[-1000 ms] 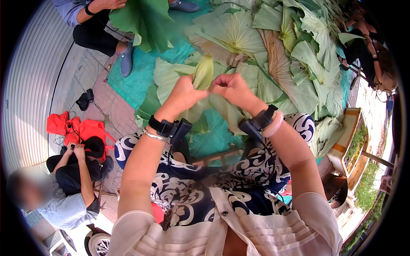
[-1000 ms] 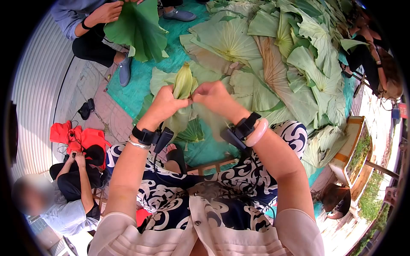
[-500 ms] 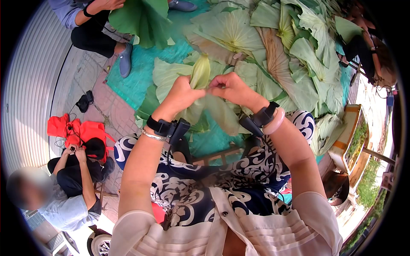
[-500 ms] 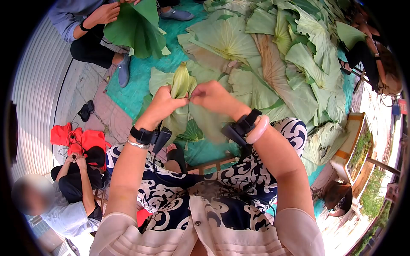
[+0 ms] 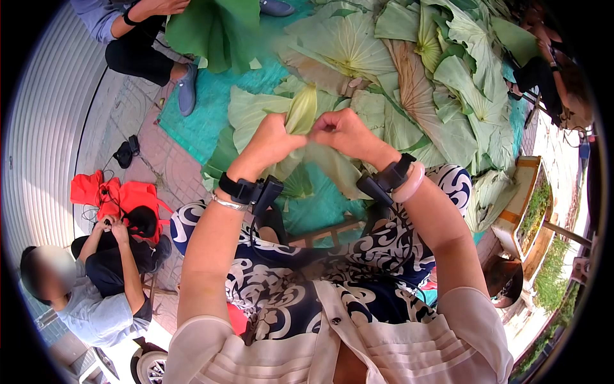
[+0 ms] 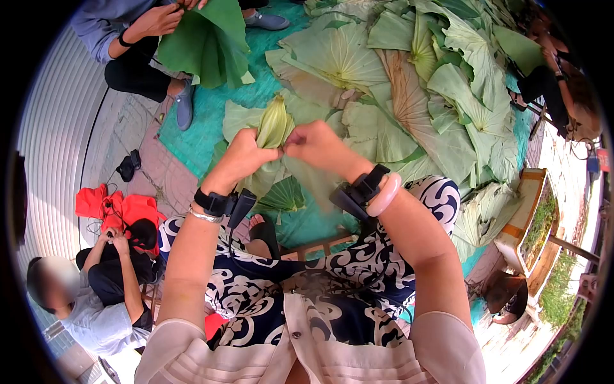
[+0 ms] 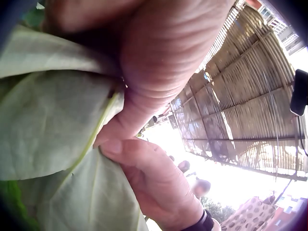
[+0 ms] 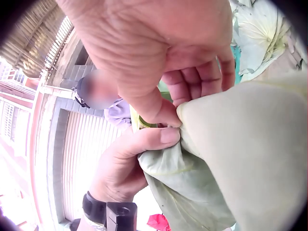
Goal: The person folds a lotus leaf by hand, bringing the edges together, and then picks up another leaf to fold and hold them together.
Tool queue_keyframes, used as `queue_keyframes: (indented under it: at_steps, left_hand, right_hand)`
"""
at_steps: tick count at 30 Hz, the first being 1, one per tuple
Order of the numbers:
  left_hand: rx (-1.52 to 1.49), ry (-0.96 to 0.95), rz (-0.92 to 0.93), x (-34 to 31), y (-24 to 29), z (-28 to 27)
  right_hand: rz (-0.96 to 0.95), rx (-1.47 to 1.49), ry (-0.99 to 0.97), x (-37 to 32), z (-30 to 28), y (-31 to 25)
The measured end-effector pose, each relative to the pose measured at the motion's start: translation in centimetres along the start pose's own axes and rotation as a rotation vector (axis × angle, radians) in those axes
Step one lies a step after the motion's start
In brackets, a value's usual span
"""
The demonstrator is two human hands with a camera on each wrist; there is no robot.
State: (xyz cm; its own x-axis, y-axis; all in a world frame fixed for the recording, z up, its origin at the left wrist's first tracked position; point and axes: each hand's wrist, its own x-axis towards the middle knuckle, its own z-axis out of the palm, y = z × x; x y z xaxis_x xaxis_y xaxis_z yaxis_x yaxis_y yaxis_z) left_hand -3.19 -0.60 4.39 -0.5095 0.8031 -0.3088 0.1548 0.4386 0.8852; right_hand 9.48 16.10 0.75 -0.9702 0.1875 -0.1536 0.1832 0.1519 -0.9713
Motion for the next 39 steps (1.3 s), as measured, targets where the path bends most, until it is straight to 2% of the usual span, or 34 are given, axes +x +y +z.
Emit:
queue_keyframes:
  at_steps: [8,26,39]
  left_hand:
    - [0.04,0.049,-0.022,0.2,-0.8,0.2]
    - [0.048,-0.008,-0.054,-0.3,0.3,0.0]
    - [0.007,0.011,-0.012,-0.1,-0.3,0.2]
  right_hand:
    - [-0.071,-0.077,0.082,-0.3,0.6,-0.4]
    - [-0.073,-0.091,-0.051,-0.2,-0.2,-0.6]
    - [-0.04,-0.076,-0.006,-0.6,0.3,-1.0]
